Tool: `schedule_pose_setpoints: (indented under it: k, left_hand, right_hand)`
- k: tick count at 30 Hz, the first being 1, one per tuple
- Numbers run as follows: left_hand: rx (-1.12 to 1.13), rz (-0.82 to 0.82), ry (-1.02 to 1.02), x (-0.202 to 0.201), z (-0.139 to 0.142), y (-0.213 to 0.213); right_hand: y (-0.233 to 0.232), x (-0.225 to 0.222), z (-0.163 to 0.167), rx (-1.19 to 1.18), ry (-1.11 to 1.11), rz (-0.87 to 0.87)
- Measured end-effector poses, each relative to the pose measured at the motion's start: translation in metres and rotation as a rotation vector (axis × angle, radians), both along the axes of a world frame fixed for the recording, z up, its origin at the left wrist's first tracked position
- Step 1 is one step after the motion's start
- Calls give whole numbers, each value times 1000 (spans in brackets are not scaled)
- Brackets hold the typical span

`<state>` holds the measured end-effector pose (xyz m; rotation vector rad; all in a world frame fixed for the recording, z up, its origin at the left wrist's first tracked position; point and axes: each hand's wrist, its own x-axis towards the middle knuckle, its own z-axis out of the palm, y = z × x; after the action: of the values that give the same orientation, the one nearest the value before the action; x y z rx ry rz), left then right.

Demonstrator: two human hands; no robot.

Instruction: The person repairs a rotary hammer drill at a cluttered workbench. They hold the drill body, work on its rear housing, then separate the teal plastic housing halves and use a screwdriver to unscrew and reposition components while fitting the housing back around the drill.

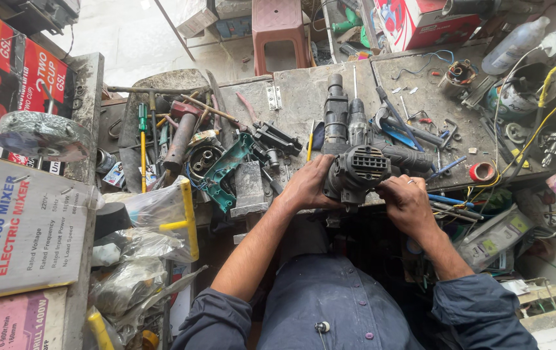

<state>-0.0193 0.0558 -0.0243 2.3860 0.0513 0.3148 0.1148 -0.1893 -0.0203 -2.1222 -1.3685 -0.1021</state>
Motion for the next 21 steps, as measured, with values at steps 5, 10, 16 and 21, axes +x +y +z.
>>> schedule_pose_setpoints:
  k: [5,10,16,21]
  left_hand:
    - [-9,8,15,2,-1,0]
    - [-7,1,-7,3,-5,0]
    - [2,-2,-6,5,-8,-2]
    - [28,15,-1,7,-6,-3]
  right_hand:
    - [-1,0,-3,-29,-127,5]
    - [-4,3,1,-31,-219,82]
    - [5,31,15,-101,-325,322]
    - [10,40,22,-164,-340,368]
